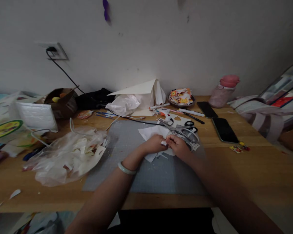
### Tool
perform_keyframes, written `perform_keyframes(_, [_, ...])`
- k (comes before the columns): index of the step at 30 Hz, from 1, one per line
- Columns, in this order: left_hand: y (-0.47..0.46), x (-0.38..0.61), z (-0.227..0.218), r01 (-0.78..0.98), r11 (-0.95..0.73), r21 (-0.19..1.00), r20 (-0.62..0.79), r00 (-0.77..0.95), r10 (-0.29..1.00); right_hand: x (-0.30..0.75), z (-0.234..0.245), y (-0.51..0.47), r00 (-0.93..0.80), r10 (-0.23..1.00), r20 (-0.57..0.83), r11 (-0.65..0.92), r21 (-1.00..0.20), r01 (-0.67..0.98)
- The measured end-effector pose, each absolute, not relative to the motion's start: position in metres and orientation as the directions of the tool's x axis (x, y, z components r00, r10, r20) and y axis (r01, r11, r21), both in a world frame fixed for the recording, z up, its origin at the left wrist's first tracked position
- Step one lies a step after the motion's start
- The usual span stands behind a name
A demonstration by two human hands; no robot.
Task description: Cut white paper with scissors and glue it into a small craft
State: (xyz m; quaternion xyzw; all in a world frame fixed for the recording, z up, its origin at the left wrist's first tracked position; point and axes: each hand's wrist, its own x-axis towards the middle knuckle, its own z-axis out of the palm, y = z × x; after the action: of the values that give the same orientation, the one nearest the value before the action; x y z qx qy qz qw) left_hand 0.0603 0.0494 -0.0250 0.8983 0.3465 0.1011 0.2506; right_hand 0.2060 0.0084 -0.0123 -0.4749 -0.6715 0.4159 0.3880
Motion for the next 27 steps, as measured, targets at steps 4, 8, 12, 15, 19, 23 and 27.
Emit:
perform_keyframes(4, [0.048, 0.059, -0.023, 0.498, -0.604, 0.623, 0.017, 0.763, 0.647, 0.204, -0.014, 0.008, -0.233, 0.972, 0.003, 0.032, -0.992, 0.122])
perform_keyframes(8, [0.049, 0.058, -0.025, 0.471, -0.583, 0.662, 0.025, 0.763, 0.646, 0.206, -0.01, 0.007, -0.199, 0.978, -0.063, -0.09, -0.987, -0.132])
perform_keyframes(12, [0.05, 0.059, -0.029, 0.5, -0.592, 0.632, 0.049, 0.737, 0.674, 0.212, -0.005, 0.009, -0.072, 0.997, -0.013, -0.02, -0.994, -0.105])
perform_keyframes(15, [0.049, 0.058, -0.03, 0.519, -0.568, 0.639, 0.035, 0.718, 0.695, 0.212, -0.008, 0.009, -0.033, 0.992, 0.121, 0.125, -0.981, 0.15])
perform_keyframes(19, [0.047, 0.058, -0.026, 0.537, -0.54, 0.648, 0.007, 0.705, 0.709, 0.207, -0.013, 0.005, -0.148, 0.948, 0.282, 0.315, -0.902, 0.297])
perform_keyframes(23, [0.047, 0.058, -0.023, 0.535, -0.591, 0.604, 0.025, 0.729, 0.684, 0.203, -0.014, 0.003, -0.228, 0.922, 0.315, 0.38, -0.85, 0.365])
perform_keyframes(27, [0.048, 0.059, -0.024, 0.557, -0.632, 0.538, 0.019, 0.742, 0.67, 0.202, -0.014, 0.002, -0.249, 0.914, 0.32, 0.399, -0.818, 0.414])
